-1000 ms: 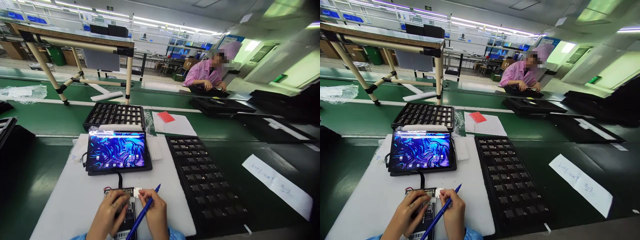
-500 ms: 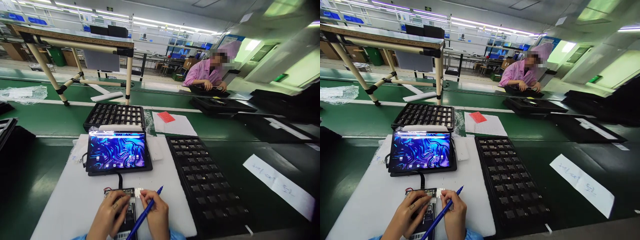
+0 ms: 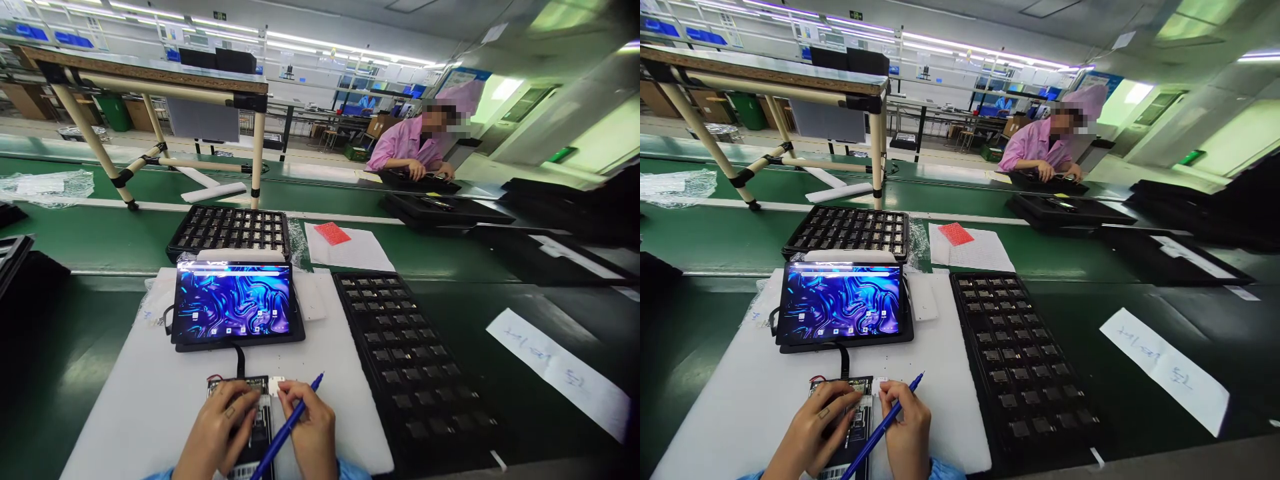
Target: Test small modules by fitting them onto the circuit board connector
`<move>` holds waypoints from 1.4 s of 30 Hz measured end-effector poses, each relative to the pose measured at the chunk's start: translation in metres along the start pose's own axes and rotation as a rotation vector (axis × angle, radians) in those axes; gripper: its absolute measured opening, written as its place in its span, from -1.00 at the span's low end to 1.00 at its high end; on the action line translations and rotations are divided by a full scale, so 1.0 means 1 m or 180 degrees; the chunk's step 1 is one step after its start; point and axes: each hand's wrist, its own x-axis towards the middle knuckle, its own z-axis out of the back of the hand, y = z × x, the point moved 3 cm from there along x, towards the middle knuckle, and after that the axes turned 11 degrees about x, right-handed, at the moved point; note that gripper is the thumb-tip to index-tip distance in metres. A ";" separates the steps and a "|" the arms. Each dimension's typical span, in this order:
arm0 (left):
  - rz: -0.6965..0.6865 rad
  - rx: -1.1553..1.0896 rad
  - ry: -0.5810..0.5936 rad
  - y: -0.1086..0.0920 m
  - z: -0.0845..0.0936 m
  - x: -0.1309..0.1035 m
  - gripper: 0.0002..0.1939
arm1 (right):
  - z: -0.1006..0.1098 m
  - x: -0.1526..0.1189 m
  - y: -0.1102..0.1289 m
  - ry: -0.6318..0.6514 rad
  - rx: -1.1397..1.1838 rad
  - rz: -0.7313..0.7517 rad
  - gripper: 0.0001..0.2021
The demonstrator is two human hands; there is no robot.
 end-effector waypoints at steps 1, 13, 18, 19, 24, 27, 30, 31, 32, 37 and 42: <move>0.0003 -0.0006 -0.0006 0.000 0.000 0.000 -0.77 | 0.000 0.000 0.000 0.0010 0.0014 -0.0015 -0.81; -0.0001 0.0038 0.0022 -0.001 0.000 0.001 -0.77 | 0.001 -0.001 -0.002 0.0124 0.0094 -0.0056 -0.83; -0.0029 0.0012 -0.0087 0.000 -0.001 0.002 -0.77 | 0.000 0.000 -0.002 0.0123 0.0161 -0.0157 -0.83; -0.0046 0.0029 -0.0105 0.000 -0.001 0.002 -0.76 | 0.000 0.000 -0.002 0.0125 0.0178 -0.0190 -0.83; -0.0280 0.0387 -0.0067 -0.003 0.000 0.005 -0.70 | 0.000 0.000 -0.003 0.0130 0.0186 -0.0269 -0.83; -0.0384 0.0664 -0.0073 -0.002 -0.003 0.004 -0.67 | 0.001 0.000 -0.003 0.0129 0.0178 -0.0278 -0.83; -0.0407 0.0745 -0.0026 0.000 -0.007 0.002 -0.66 | 0.001 0.001 -0.003 0.0141 0.0191 -0.0289 -0.83; -0.0413 0.0755 -0.0023 0.000 -0.008 0.001 -0.65 | 0.000 0.001 -0.004 0.0147 0.0192 -0.0293 -0.83; -0.0418 0.0764 -0.0021 0.000 -0.008 0.001 -0.65 | 0.000 0.001 -0.004 0.0151 0.0183 -0.0302 -0.84; -0.0422 0.0872 0.0000 -0.004 -0.006 0.003 -0.65 | 0.000 0.002 -0.004 0.0165 0.0050 -0.0332 -0.85; -0.0337 0.0800 -0.0015 -0.005 -0.001 0.005 -0.67 | 0.000 0.000 -0.001 0.0169 -0.0240 -0.0150 -0.87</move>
